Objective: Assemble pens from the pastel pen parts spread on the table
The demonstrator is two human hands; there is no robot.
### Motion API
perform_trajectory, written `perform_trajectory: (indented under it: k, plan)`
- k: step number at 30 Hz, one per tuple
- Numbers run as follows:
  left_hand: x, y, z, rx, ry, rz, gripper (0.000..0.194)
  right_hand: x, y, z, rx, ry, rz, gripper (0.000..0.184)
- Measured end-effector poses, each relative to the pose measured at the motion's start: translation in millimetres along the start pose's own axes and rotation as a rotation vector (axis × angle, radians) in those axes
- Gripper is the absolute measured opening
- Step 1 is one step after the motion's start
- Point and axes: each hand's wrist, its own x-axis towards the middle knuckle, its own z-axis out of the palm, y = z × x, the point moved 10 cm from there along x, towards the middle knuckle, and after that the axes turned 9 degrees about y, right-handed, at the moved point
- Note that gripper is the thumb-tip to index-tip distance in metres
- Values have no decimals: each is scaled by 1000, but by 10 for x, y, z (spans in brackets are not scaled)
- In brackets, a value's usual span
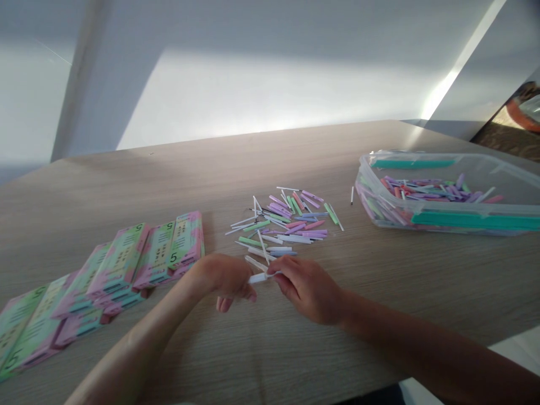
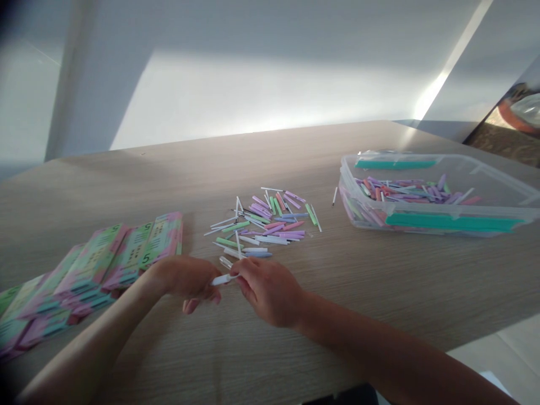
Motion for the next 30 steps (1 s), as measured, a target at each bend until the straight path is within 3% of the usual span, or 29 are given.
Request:
perform_trajectory:
  k: [21, 30]
  plan:
    - [8, 0, -27, -47, 48, 14, 24, -47, -24, 39, 102, -75, 22, 18]
    - [-7, 12, 3, -4, 8, 1, 28, -18, 34, -2, 52, -31, 47, 14]
